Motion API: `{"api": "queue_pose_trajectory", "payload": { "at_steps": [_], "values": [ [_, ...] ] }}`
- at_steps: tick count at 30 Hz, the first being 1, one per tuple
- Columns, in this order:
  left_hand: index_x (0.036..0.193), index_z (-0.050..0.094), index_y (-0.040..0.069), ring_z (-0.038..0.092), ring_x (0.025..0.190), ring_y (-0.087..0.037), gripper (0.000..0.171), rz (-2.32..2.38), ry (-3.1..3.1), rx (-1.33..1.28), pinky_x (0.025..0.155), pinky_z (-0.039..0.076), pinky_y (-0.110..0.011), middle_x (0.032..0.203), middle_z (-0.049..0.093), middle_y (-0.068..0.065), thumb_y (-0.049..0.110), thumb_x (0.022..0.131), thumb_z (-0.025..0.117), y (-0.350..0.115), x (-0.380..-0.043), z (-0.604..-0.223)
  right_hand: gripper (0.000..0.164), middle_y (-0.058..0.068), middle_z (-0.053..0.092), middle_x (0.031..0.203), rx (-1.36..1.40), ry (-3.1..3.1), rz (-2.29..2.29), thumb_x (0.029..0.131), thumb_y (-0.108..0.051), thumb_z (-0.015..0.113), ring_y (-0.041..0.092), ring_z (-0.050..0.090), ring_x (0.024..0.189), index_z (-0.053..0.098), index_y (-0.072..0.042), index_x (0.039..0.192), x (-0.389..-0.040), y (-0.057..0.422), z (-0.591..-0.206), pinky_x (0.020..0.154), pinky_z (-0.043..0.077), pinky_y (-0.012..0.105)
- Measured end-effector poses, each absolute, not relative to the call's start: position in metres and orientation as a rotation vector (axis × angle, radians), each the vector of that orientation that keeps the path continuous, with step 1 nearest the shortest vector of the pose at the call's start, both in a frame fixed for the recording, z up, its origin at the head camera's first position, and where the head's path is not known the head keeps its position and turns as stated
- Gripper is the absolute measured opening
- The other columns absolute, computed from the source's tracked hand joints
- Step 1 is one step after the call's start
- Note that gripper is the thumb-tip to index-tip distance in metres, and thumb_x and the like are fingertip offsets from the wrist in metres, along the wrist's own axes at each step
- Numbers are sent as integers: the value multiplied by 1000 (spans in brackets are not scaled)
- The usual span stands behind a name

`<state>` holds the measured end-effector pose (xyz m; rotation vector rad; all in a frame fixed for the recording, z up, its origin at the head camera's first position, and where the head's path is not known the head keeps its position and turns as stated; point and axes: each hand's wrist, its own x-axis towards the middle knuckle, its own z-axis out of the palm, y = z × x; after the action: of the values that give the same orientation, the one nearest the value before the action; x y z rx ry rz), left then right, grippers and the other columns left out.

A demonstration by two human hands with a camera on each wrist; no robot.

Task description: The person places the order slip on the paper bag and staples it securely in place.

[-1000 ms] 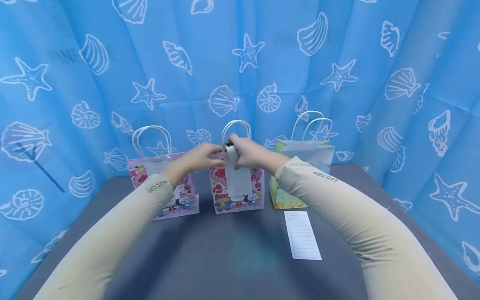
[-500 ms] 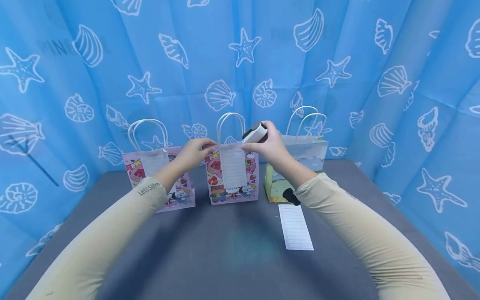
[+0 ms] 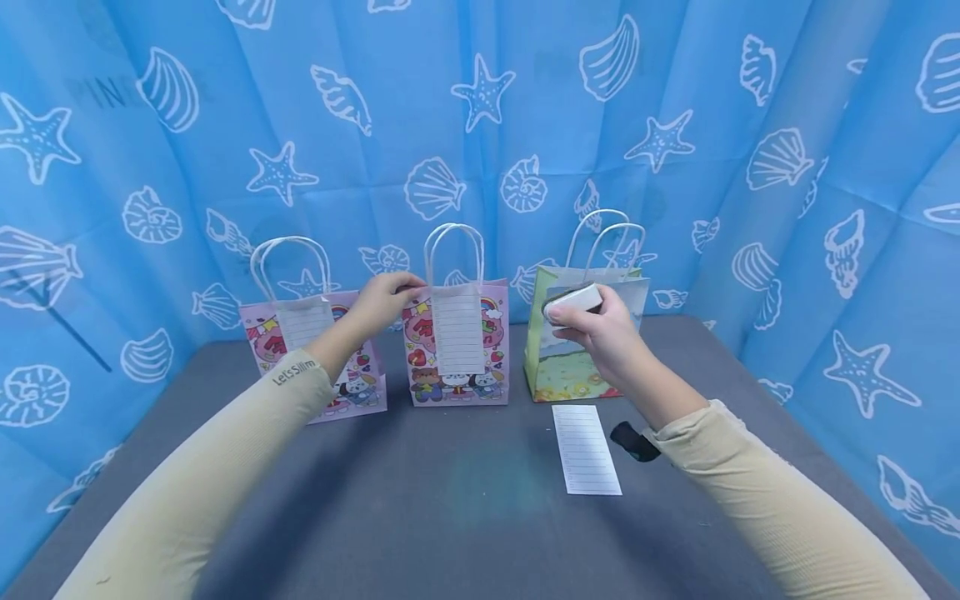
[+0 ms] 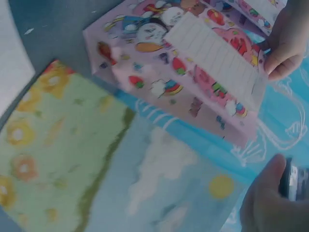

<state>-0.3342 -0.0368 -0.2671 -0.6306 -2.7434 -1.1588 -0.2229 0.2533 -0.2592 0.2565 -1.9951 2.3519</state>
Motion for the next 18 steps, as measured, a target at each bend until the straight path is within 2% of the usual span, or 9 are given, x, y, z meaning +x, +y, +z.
{"api": "queue_pose_trajectory", "payload": {
  "at_steps": [3, 5, 11, 14, 18],
  "values": [
    [128, 59, 2, 56, 115, -27, 29, -1191, -2739, -613, 96, 45, -39, 126, 60, -14, 14, 103, 48, -37, -334, -268, 38, 8, 49, 111, 207, -1977, 2391, 94, 0, 57, 11, 63, 91, 32, -4, 122, -217, 266, -267, 78, 54, 24],
    [131, 57, 3, 54, 119, -27, 31, -1227, -2731, -594, 99, 44, -39, 129, 58, -14, 14, 103, 48, -37, -333, -268, 36, 5, 56, 106, 186, -1969, 2407, 95, -2, 59, 10, 65, 90, 34, -4, 121, -214, 276, -273, 79, 54, 25],
    [138, 50, 4, 46, 128, -28, 35, -1270, -2682, -570, 104, 39, -41, 138, 52, -12, 13, 103, 47, -38, -328, -265, 9, -2, 66, 95, 279, -1882, 2476, 101, -9, 51, 10, 63, 87, 54, -10, 109, -208, 305, -291, 80, 50, 26],
    [140, 48, 4, 40, 134, -28, 38, -1261, -2649, -578, 108, 34, -42, 143, 47, -13, 13, 103, 47, -40, -323, -264, 15, -1, 65, 95, 299, -1821, 2530, 103, -8, 46, 11, 63, 87, 60, -14, 103, -204, 318, -297, 79, 49, 27],
    [139, 48, 4, 36, 137, -27, 38, -1262, -2598, -571, 112, 29, -41, 145, 44, -13, 12, 102, 49, -43, -316, -264, 24, 3, 65, 97, 284, -1734, 2603, 101, -2, 45, 15, 64, 88, 68, -9, 98, -200, 333, -302, 81, 51, 27]
  ]
}}
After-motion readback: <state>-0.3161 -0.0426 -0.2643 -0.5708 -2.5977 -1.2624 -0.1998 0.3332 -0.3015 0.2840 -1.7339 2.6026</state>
